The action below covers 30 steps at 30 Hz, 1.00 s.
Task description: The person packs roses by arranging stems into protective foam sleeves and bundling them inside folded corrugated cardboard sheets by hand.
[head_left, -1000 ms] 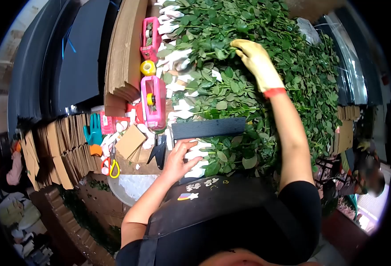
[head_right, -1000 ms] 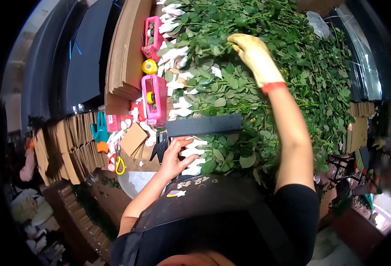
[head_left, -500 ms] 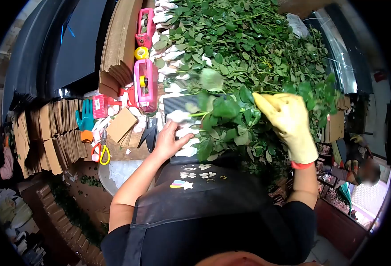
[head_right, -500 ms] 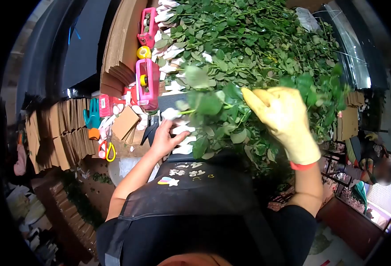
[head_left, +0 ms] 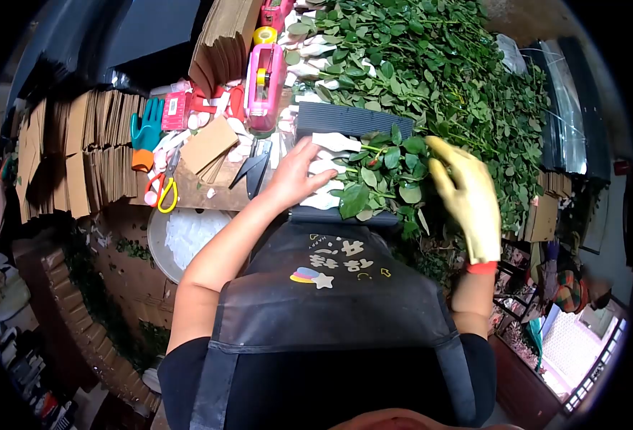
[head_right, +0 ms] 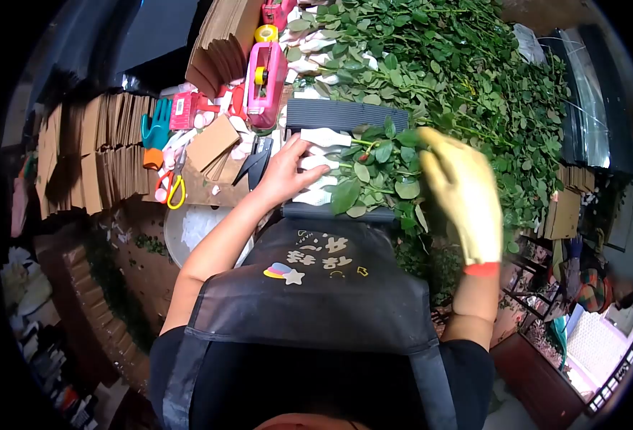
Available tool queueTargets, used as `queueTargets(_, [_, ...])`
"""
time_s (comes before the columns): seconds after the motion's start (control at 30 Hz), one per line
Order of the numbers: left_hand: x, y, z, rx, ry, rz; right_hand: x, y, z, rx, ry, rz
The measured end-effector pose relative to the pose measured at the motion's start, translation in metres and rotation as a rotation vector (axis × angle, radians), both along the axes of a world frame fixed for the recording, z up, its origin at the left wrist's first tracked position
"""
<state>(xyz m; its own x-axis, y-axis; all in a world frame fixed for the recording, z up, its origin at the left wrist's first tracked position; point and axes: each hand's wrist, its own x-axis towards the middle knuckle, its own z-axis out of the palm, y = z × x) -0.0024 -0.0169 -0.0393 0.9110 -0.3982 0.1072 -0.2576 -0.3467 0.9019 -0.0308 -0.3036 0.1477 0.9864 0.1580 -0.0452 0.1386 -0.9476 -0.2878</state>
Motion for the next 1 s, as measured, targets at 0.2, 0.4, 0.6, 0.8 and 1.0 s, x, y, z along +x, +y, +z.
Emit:
queueTargets(0.2, [0.000, 0.001, 0.014, 0.088, 0.072, 0.001, 0.035, 0.070, -0.083, -0.162, 0.128, 0.153])
queueTargets(0.4, [0.005, -0.004, 0.031, 0.158, 0.204, 0.237, 0.026, 0.063, -0.105, -0.098, -0.028, 0.108])
queueTargets(0.6, [0.000, -0.003, 0.025, -0.009, 0.170, 0.334, 0.030, 0.063, -0.116, -0.081, -0.039, 0.112])
queueTargets(0.8, [-0.011, 0.017, 0.030, -0.245, 0.311, 0.376, 0.033, 0.061, -0.124, -0.007, -0.085, 0.144])
queueTargets(1.0, [-0.014, 0.014, 0.042, -0.630, 0.139, 0.701, 0.032, 0.060, -0.126, -0.002, -0.053, 0.133])
